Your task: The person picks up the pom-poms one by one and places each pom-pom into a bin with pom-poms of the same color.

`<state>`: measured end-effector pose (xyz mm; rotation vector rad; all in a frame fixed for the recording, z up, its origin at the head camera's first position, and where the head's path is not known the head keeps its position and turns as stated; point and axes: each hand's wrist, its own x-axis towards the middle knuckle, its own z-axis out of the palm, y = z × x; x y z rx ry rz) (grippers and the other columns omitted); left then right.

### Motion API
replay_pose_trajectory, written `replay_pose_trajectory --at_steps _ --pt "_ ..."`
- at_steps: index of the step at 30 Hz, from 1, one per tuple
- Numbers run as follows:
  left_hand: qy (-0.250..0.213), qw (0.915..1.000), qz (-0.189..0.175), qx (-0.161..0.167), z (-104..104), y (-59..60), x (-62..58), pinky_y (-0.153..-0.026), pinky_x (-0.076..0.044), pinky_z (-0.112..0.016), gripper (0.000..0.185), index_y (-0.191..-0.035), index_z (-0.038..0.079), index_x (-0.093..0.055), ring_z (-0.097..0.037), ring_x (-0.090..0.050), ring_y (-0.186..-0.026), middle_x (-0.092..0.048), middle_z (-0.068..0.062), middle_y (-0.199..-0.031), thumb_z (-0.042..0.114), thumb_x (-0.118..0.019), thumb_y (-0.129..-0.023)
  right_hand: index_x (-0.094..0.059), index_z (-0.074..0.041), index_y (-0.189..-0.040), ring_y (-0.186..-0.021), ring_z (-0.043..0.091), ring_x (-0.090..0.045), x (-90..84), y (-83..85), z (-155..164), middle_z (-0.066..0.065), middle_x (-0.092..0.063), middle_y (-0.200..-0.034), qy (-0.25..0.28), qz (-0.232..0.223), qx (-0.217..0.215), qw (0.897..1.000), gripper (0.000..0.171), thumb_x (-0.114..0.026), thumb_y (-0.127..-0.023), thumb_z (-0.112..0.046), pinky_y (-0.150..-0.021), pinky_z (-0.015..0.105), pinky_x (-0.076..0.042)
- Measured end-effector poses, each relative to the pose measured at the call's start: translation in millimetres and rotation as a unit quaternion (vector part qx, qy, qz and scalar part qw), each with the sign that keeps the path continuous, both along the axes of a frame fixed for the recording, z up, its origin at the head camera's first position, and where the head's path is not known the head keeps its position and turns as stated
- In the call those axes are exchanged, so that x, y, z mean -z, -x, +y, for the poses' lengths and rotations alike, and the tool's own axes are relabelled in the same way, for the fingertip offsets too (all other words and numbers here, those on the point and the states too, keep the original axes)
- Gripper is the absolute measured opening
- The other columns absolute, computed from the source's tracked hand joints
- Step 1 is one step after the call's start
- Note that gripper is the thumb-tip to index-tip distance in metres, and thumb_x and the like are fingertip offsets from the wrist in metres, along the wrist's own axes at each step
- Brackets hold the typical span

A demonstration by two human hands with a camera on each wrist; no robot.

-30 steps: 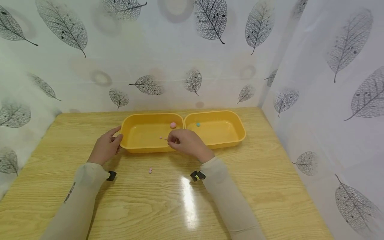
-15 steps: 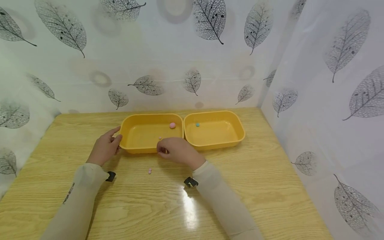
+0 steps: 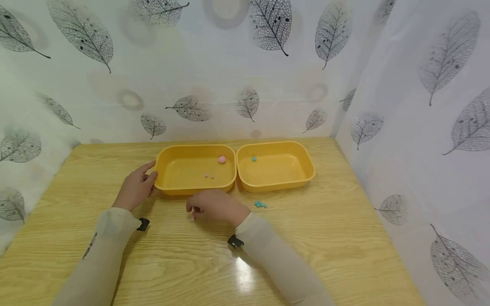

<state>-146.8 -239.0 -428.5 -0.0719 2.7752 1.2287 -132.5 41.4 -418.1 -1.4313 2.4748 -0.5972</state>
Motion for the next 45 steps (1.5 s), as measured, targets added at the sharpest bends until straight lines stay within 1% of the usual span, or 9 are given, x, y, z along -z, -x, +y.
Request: replay_pose_trajectory --at_steps 4,8,11,18,26,30,34,39,45 --pt "0.004 1.0 0.0 0.0 0.0 0.4 0.9 -0.054 -0.047 -0.033 0.057 -0.164 0.011 -0.03 -0.022 -0.053 -0.061 -0.063 -0.009 -0.075 0.031 -0.042 -0.112 -0.076 -0.021 -0.114 -0.091 0.001 -0.058 4.7 -5.7 -4.2 -0.012 -0.069 -0.105 -0.006 0.01 -0.007 1.0 0.02 -0.065 -0.099 -0.012 -0.088 0.019 -0.048" --pt "0.005 1.0 0.001 0.001 0.4 -0.5 -0.4 -0.053 -0.046 -0.033 0.057 -0.164 0.011 -0.03 -0.022 -0.052 -0.06 -0.063 -0.009 -0.074 0.031 -0.042 -0.112 -0.075 -0.023 -0.107 -0.083 0.002 -0.055 9.5 -6.9 -7.7 -0.012 -0.064 -0.095 -0.027 0.034 -0.024 0.999 0.021 -0.062 -0.098 -0.009 -0.079 0.017 -0.046" --pt "0.003 1.0 -0.001 0.0 1.0 -1.0 -1.4 -0.053 -0.046 -0.032 0.057 -0.164 0.012 -0.03 -0.022 -0.052 -0.06 -0.062 -0.009 -0.074 0.032 -0.042 -0.112 -0.074 -0.024 -0.102 -0.08 0.003 -0.054 11.4 -8.6 -8.3 -0.013 -0.061 -0.091 -0.03 0.035 -0.019 0.999 0.019 -0.061 -0.099 -0.011 -0.075 0.018 -0.045" --pt "0.0 1.0 0.001 -0.002 2.6 -1.8 -1.6 -0.052 -0.045 -0.032 0.057 -0.164 0.012 -0.031 -0.021 -0.052 -0.059 -0.062 -0.007 -0.073 0.032 -0.043 -0.112 -0.074 -0.025 -0.101 -0.081 0.001 -0.053 14.3 -10.1 -9.8 -0.014 -0.059 -0.09 -0.045 0.042 -0.023 0.998 0.016 -0.062 -0.101 -0.015 -0.075 0.016 -0.045" --pt "0.002 1.0 0.0 0.0 2.4 -2.3 -2.4 -0.052 -0.045 -0.032 0.057 -0.163 0.011 -0.03 -0.021 -0.051 -0.058 -0.061 -0.008 -0.072 0.031 -0.042 -0.112 -0.072 -0.022 -0.098 -0.079 0.004 -0.051 10.4 -9.7 -10.8 -0.011 -0.058 -0.088 -0.068 0.054 -0.033 0.996 0.012 -0.063 -0.102 -0.015 -0.073 0.017 -0.042" --pt "0.003 1.0 0.0 0.001 2.4 -2.7 -3.0 -0.052 -0.046 -0.032 0.057 -0.163 0.01 -0.03 -0.021 -0.051 -0.059 -0.062 -0.008 -0.072 0.031 -0.042 -0.112 -0.066 -0.023 -0.091 -0.076 0.005 -0.048 11.6 -9.1 -11.7 -0.011 -0.054 -0.084 -0.075 0.058 -0.031 0.995 0.013 -0.063 -0.101 -0.016 -0.07 0.017 -0.039" --pt "0.001 1.0 0.0 0.001 2.4 -3.2 -4.0 -0.053 -0.046 -0.032 0.057 -0.163 0.01 -0.03 -0.021 -0.052 -0.06 -0.062 -0.008 -0.073 0.031 -0.042 -0.112 -0.061 -0.023 -0.086 -0.074 0.005 -0.046 13.7 -8.7 -11.7 -0.01 -0.052 -0.082 -0.079 0.055 -0.028 0.995 0.015 -0.063 -0.1 -0.015 -0.069 0.019 -0.037" --pt "0.001 1.0 0.003 0.002 2.8 -3.6 -4.5 -0.054 -0.046 -0.032 0.057 -0.163 0.01 -0.03 -0.021 -0.053 -0.061 -0.062 -0.009 -0.074 0.031 -0.042 -0.112 -0.062 -0.022 -0.086 -0.074 0.005 -0.046 14.0 -8.3 -11.4 -0.01 -0.053 -0.081 -0.08 0.042 -0.021 0.996 0.015 -0.065 -0.098 -0.013 -0.069 0.019 -0.037" --pt "0.003 1.0 0.004 0.0 3.2 -3.6 -4.1 -0.054 -0.047 -0.032 0.056 -0.163 0.011 -0.031 -0.02 -0.052 -0.061 -0.063 -0.01 -0.075 0.031 -0.042 -0.112 -0.062 -0.02 -0.084 -0.072 0.006 -0.044 13.0 -8.2 -11.7 -0.008 -0.052 -0.079 -0.082 0.043 -0.024 0.995 0.016 -0.065 -0.098 -0.013 -0.067 0.019 -0.036"
